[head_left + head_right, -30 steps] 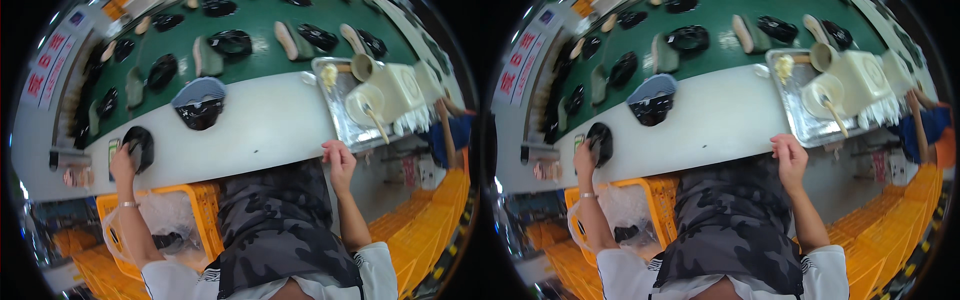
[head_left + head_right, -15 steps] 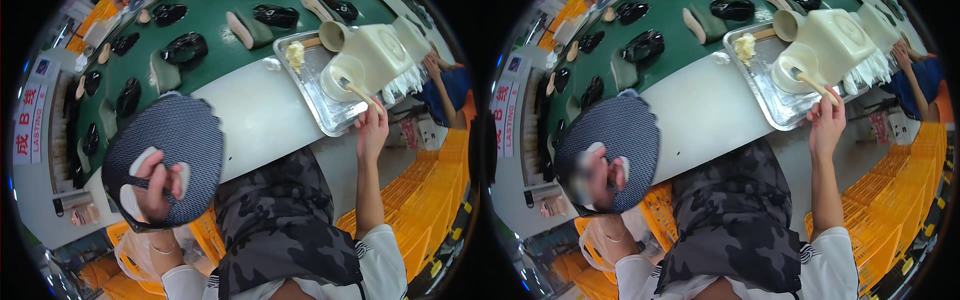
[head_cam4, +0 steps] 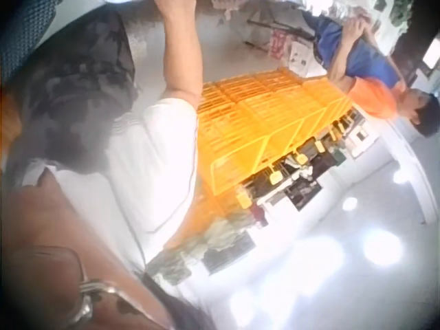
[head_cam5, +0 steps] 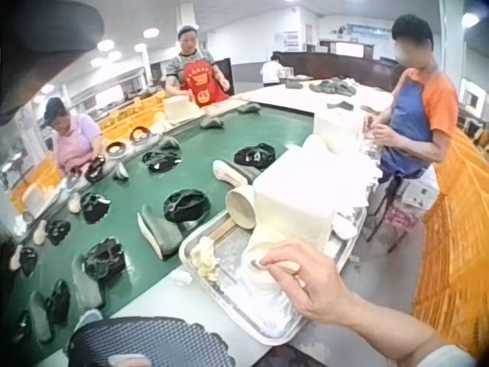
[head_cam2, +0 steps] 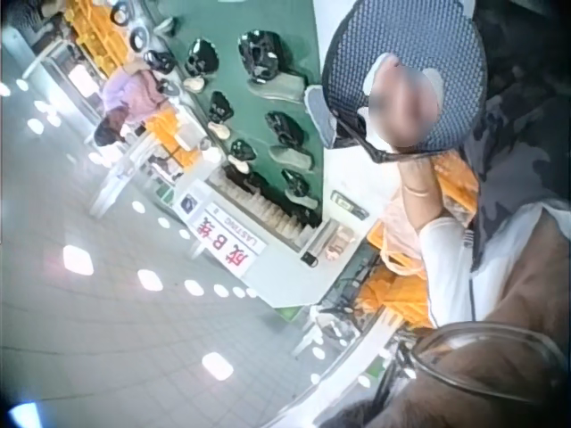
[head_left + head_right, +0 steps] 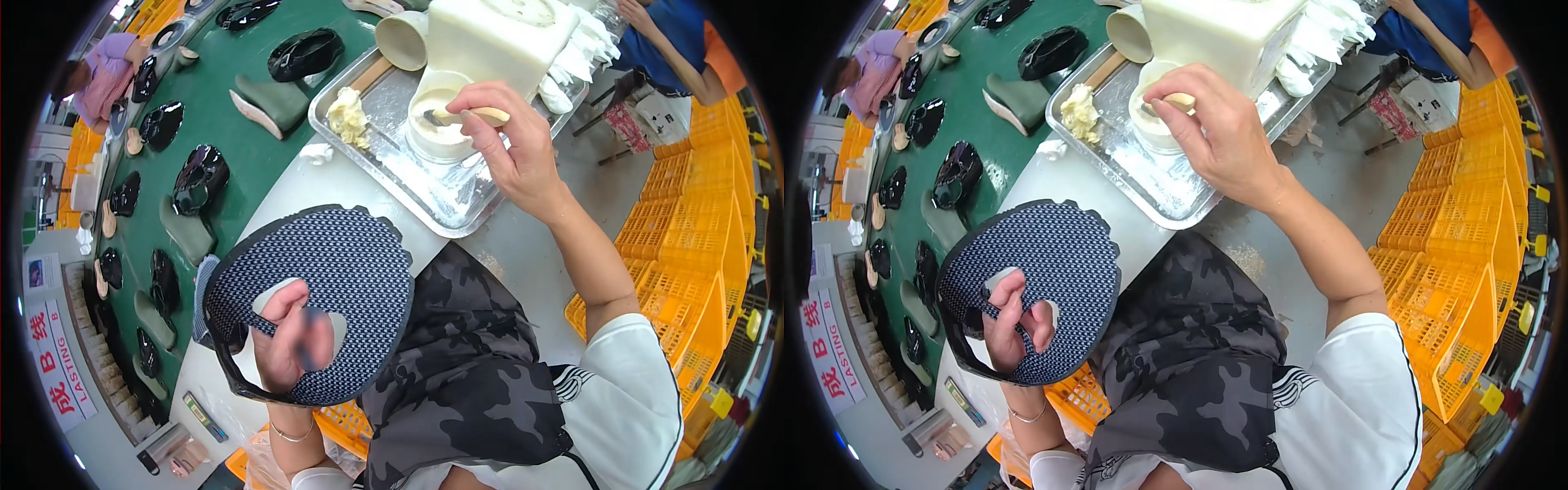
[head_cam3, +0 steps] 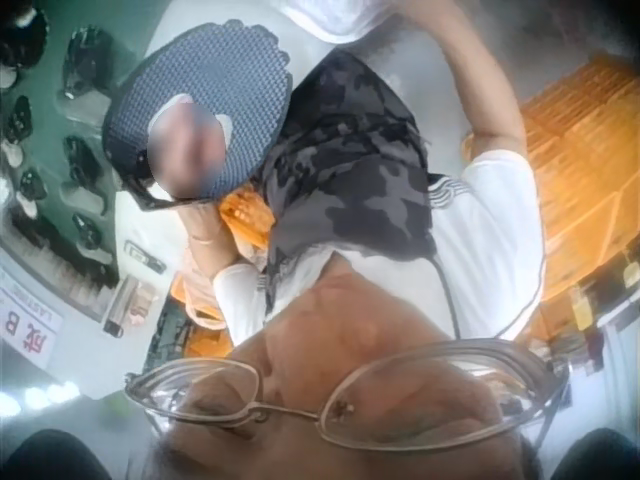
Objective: The person repeatedly picks up black shoes from a yellow basket, applies a white adhesive to the inner sole with a brush, and places the shoes on the green worktable. The person handles multiple shoes one at a time throughout the clip.
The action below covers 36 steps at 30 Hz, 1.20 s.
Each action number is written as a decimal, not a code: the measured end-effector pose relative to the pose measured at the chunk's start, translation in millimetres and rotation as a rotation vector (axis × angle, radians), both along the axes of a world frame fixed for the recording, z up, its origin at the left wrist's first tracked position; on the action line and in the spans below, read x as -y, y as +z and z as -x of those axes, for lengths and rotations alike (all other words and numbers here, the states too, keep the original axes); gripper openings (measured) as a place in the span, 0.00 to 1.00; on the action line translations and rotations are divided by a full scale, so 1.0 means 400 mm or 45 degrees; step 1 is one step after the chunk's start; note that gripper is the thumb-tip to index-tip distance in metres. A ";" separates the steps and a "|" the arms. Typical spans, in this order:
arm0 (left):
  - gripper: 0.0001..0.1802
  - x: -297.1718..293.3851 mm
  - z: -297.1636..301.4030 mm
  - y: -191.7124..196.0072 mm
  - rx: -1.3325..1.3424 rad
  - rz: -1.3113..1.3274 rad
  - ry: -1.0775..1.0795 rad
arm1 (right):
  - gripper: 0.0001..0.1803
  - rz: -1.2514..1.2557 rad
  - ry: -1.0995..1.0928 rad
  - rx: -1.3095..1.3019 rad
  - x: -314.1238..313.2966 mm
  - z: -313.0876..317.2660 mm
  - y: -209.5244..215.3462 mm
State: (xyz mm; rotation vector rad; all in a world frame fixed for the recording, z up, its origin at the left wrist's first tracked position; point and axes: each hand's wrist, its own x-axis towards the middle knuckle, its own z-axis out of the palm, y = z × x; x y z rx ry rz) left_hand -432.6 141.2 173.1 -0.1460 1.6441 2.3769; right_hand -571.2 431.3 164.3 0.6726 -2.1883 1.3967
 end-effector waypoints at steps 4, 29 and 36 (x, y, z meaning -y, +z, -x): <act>0.17 -0.039 0.051 0.013 0.148 0.164 -0.030 | 0.04 -0.212 0.013 -0.219 -0.015 0.045 -0.013; 0.18 -0.196 0.227 -0.002 0.642 0.050 -0.610 | 0.08 0.076 0.563 -0.387 -0.011 0.068 0.082; 0.19 -0.138 0.208 -0.029 0.550 0.043 -0.569 | 0.09 -0.130 0.381 -0.201 -0.058 0.039 0.069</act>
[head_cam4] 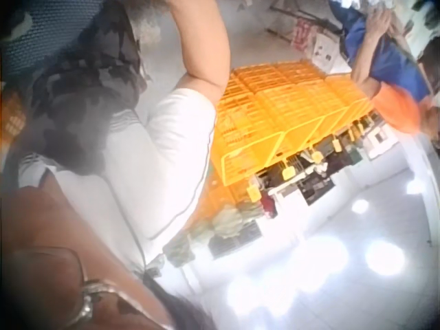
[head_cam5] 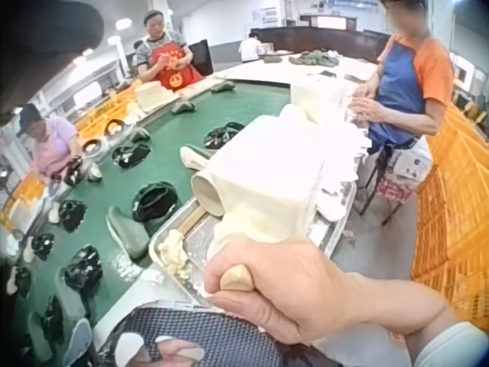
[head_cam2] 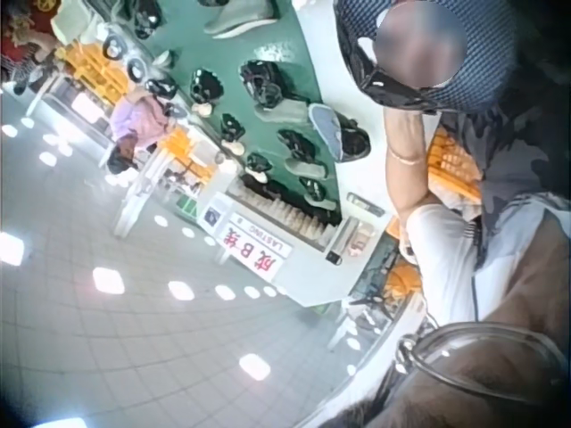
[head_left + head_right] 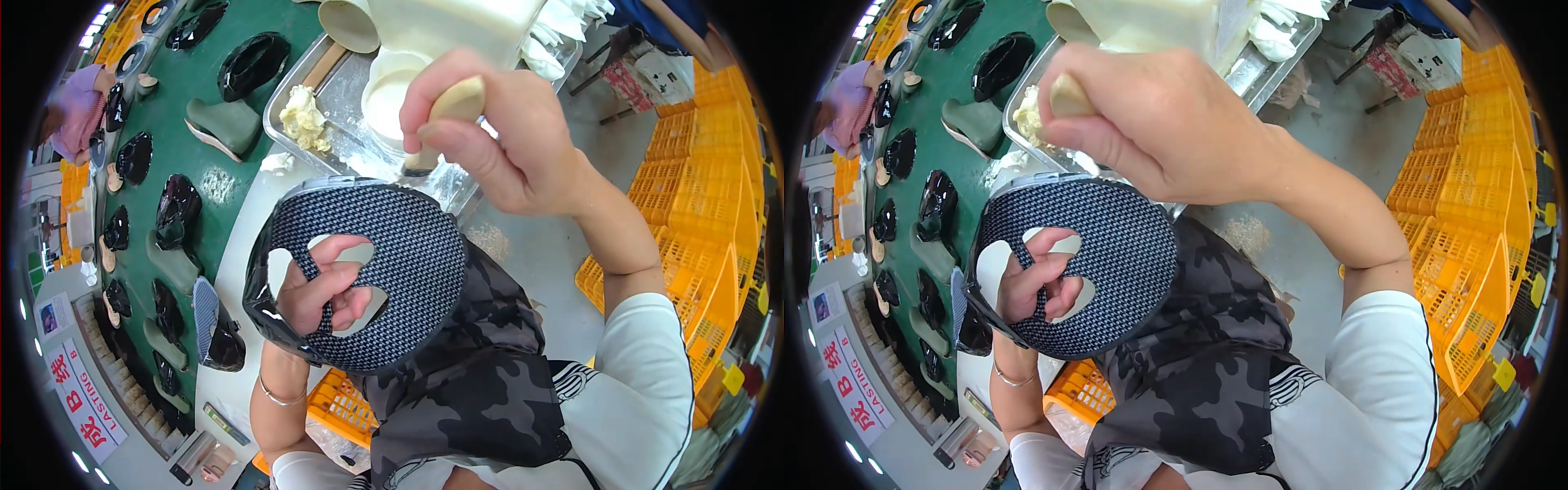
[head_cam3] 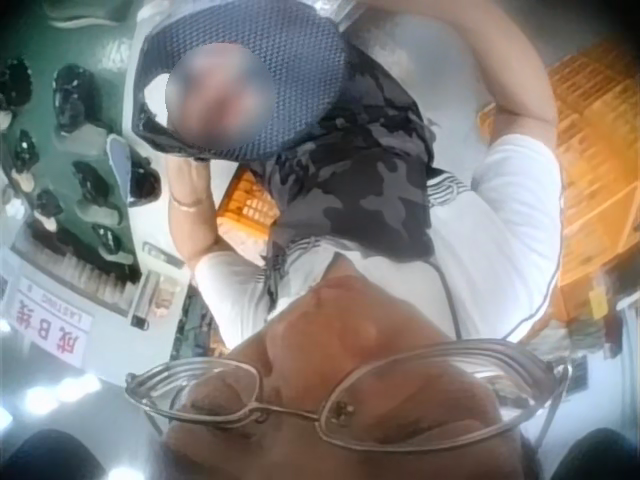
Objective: The person repeatedly picks up black shoes from a yellow basket, applies a white adhesive to the inner sole with a brush, and places the shoes on the green worktable. The person handles multiple shoes one at a time throughout the clip.
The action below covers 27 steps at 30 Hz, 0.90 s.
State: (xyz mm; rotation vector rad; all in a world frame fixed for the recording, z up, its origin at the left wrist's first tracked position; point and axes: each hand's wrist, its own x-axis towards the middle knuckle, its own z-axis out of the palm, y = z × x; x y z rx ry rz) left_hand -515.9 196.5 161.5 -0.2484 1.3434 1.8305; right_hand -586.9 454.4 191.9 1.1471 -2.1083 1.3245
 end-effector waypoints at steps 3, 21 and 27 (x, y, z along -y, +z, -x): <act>0.19 -0.002 -0.008 -0.004 -0.062 0.011 0.013 | 0.09 0.301 0.048 0.126 0.039 -0.018 0.008; 0.18 0.000 -0.069 0.009 -0.512 0.179 0.352 | 0.11 0.491 -0.122 0.259 0.053 -0.026 -0.049; 0.21 -0.003 -0.101 -0.057 -0.607 0.017 0.619 | 0.10 0.590 -0.290 0.464 0.020 -0.095 -0.123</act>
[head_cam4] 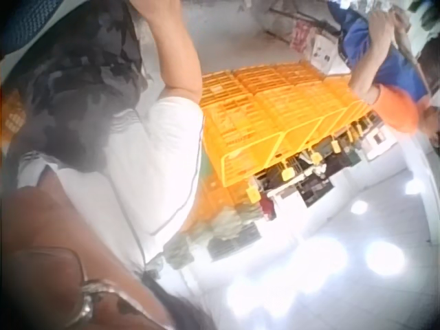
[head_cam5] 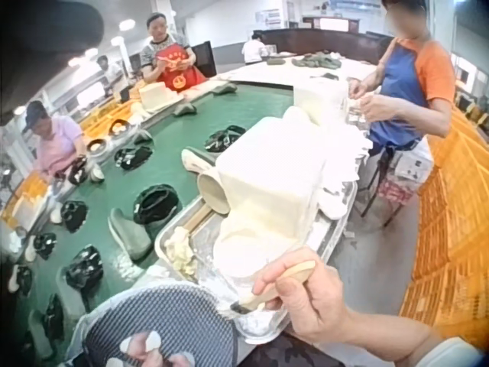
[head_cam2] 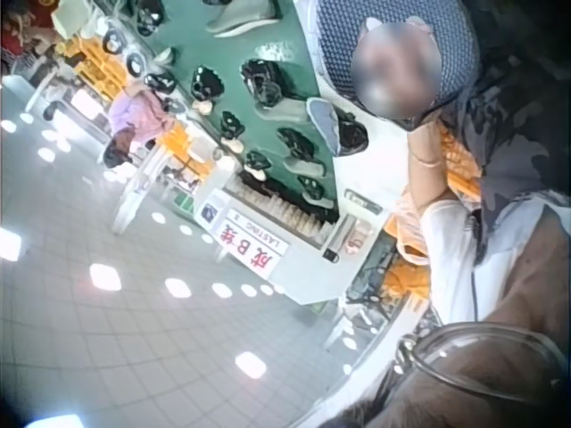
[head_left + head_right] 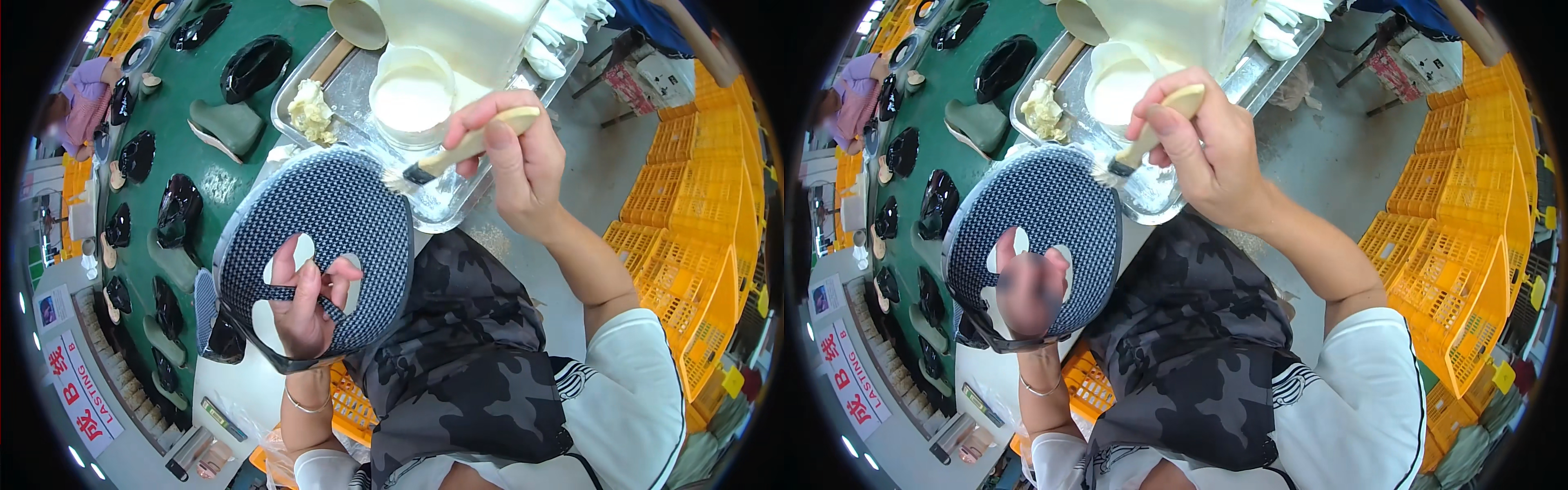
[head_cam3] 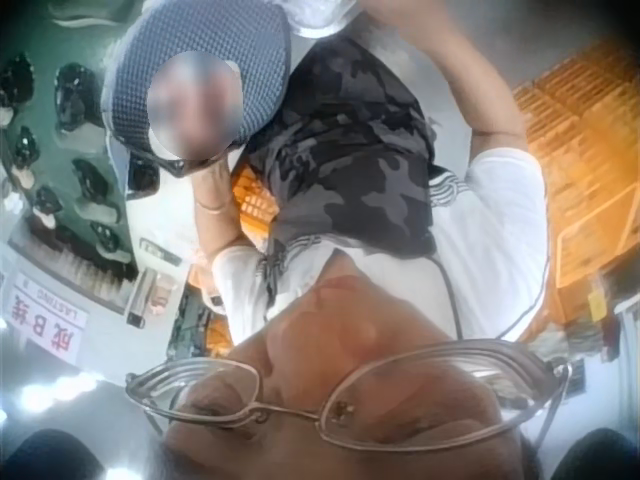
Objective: The person repeatedly picks up black shoes from a yellow basket, applies a white adhesive to the inner sole with a brush, and places the shoes on the green worktable. The person handles multiple shoes one at a time throughout the clip.
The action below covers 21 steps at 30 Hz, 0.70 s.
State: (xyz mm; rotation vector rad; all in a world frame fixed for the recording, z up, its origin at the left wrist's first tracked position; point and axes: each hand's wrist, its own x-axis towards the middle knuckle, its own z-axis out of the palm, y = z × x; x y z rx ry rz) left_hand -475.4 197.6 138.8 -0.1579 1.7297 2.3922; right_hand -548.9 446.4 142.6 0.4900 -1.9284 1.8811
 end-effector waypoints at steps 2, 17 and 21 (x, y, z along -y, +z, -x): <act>0.22 -0.004 -0.001 -0.016 -0.072 -0.001 -0.009 | 0.11 0.003 0.014 0.020 -0.002 -0.008 0.000; 0.25 -0.016 -0.019 -0.042 -0.123 -0.174 -0.120 | 0.08 0.094 0.077 -0.105 0.032 0.075 0.017; 0.24 -0.009 -0.010 -0.065 -0.118 -0.176 -0.085 | 0.10 0.076 0.011 0.060 0.002 0.037 0.004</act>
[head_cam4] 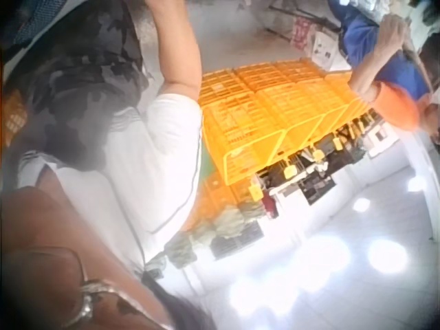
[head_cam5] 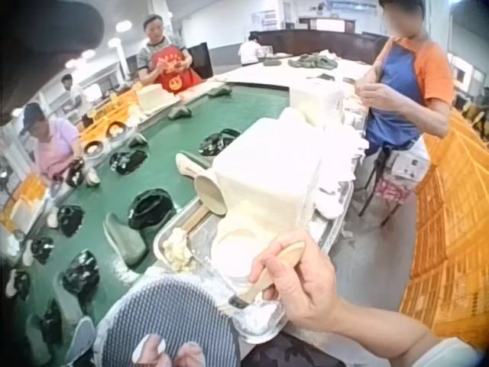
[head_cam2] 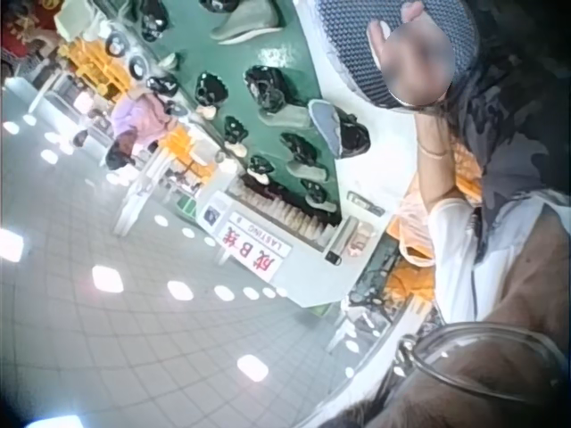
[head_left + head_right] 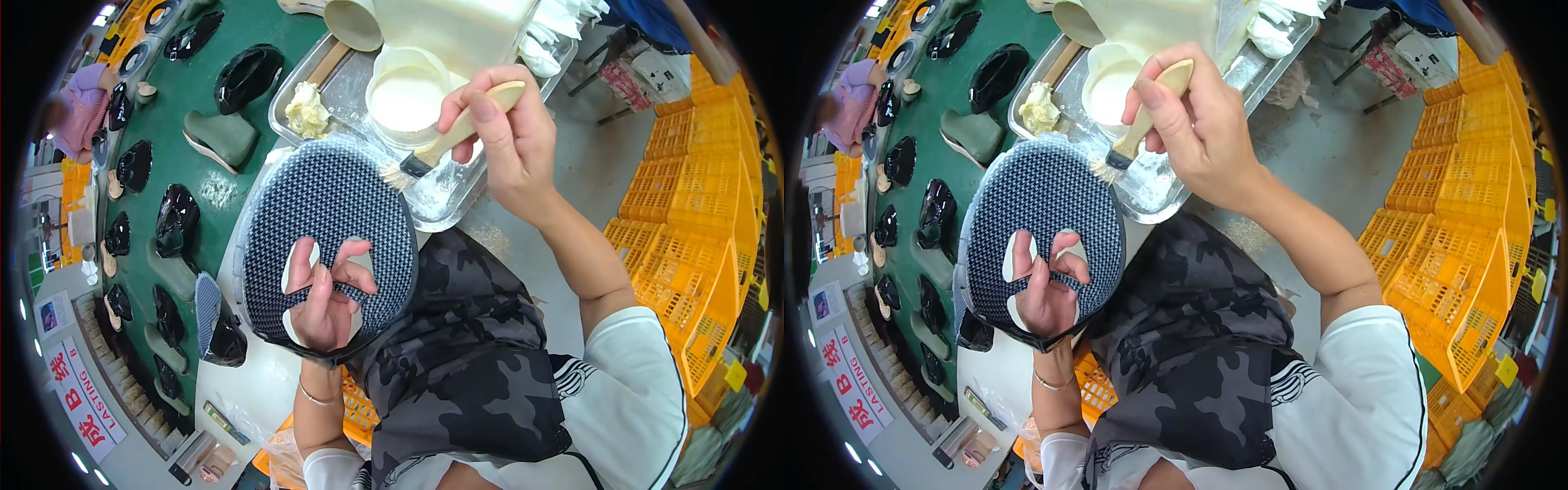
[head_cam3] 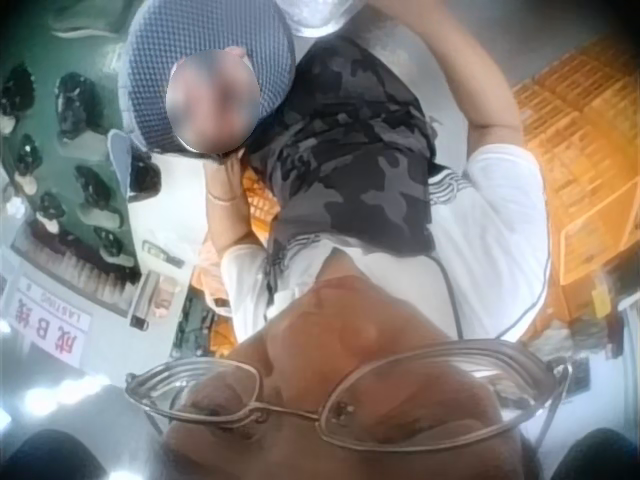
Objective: The person repeatedly picks up black shoes from a yellow basket, applies a white adhesive to the inner sole with a brush, and places the shoes on the green worktable. The person handles multiple shoes one at a time throughout the clip.
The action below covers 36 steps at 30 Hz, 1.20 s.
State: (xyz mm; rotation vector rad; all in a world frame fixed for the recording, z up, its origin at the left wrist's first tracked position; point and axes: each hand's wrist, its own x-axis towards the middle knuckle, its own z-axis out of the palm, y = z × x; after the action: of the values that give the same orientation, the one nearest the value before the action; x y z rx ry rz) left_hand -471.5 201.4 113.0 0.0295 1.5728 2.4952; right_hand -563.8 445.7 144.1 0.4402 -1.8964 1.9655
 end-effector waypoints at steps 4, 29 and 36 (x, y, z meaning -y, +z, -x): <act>0.26 -0.010 0.005 -0.009 -0.037 -0.058 -0.079 | 0.09 0.251 -0.036 -0.137 0.025 0.023 0.025; 0.21 -0.101 0.077 -0.031 -0.795 1.202 0.520 | 0.07 -0.107 0.025 0.123 0.007 -0.045 0.066; 0.21 -0.119 0.111 -0.009 -0.912 1.210 0.657 | 0.13 -0.532 0.108 -0.179 0.001 -0.038 0.062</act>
State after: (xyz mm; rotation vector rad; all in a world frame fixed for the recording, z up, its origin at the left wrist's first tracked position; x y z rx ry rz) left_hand -515.8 249.1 109.6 0.4671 3.2597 1.7911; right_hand -548.8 445.3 168.7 0.7625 -2.2244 1.5309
